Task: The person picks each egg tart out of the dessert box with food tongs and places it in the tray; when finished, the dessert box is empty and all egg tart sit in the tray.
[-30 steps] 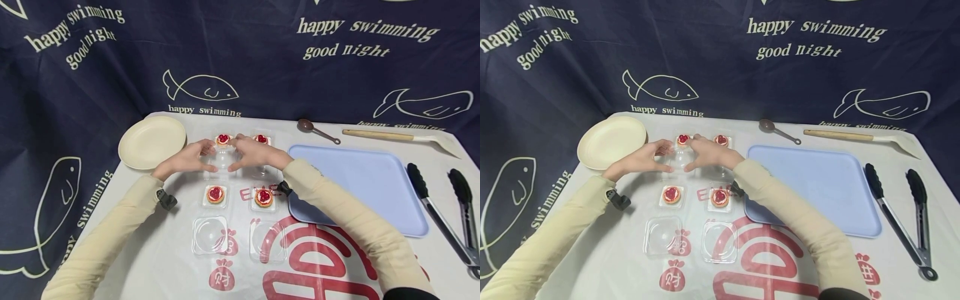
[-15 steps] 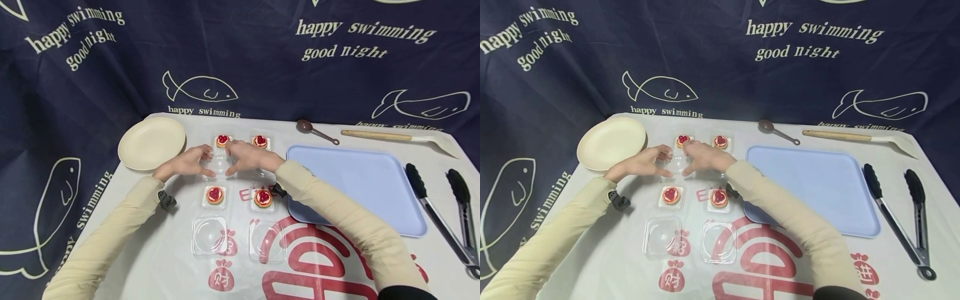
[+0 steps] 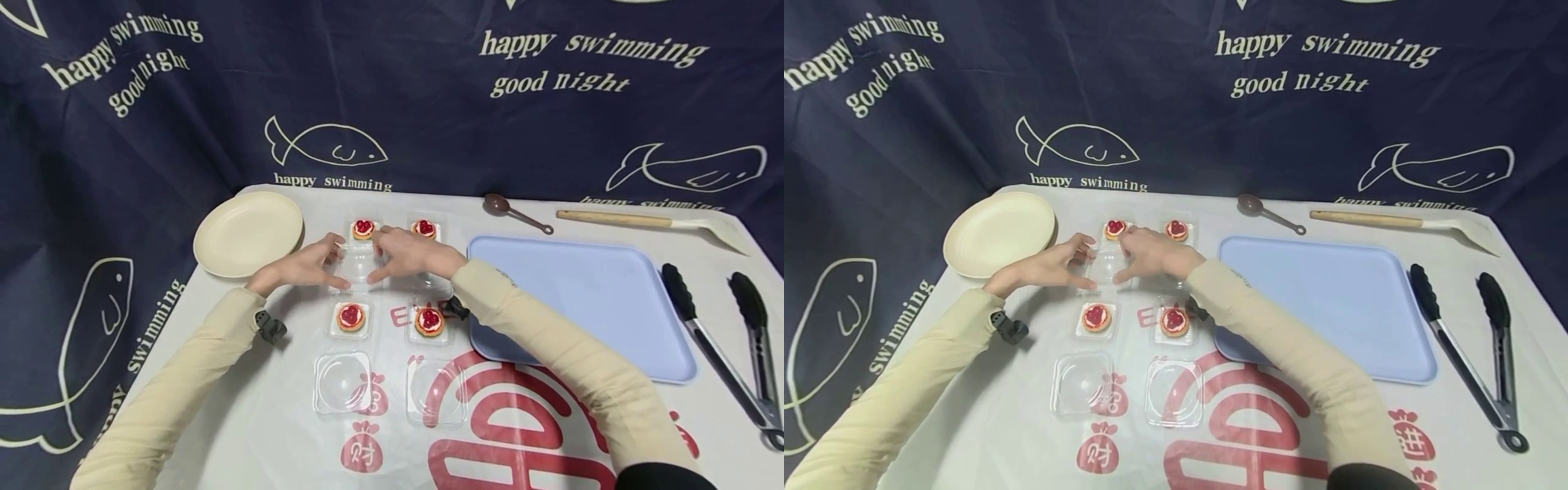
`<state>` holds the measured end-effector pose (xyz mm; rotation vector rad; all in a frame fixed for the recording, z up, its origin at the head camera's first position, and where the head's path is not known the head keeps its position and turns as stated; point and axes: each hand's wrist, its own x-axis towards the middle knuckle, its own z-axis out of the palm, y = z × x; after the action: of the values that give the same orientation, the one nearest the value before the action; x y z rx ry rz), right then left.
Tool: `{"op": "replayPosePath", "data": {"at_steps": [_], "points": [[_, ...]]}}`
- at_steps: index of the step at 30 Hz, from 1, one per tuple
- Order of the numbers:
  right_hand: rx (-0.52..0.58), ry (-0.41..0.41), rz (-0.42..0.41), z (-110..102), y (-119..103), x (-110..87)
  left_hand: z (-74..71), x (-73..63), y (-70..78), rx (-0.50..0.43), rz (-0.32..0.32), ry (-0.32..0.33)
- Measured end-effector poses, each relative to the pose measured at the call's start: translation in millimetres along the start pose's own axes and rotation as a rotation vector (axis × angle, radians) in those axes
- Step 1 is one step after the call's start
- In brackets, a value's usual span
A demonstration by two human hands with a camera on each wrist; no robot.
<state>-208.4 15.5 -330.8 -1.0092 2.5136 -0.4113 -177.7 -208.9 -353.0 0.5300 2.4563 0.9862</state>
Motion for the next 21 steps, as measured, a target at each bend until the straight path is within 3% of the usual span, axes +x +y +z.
{"op": "replayPosePath", "data": {"at_steps": [5,11,16,21], "points": [[0.043,0.048,-0.01,-5.5,4.8,-9.1,-0.3,-7.2,3.7,0.006,0.001,0.028],[0.104,0.123,-0.017,-12.5,12.4,-25.7,7.8,-18.9,19.9,0.049,0.031,0.144],[0.168,0.185,-0.043,-14.0,24.0,-42.8,31.0,-24.8,38.3,0.022,0.11,0.201],[0.247,0.225,-0.044,-13.3,35.5,-61.9,60.3,-27.3,59.4,0.093,0.169,0.14]]}}
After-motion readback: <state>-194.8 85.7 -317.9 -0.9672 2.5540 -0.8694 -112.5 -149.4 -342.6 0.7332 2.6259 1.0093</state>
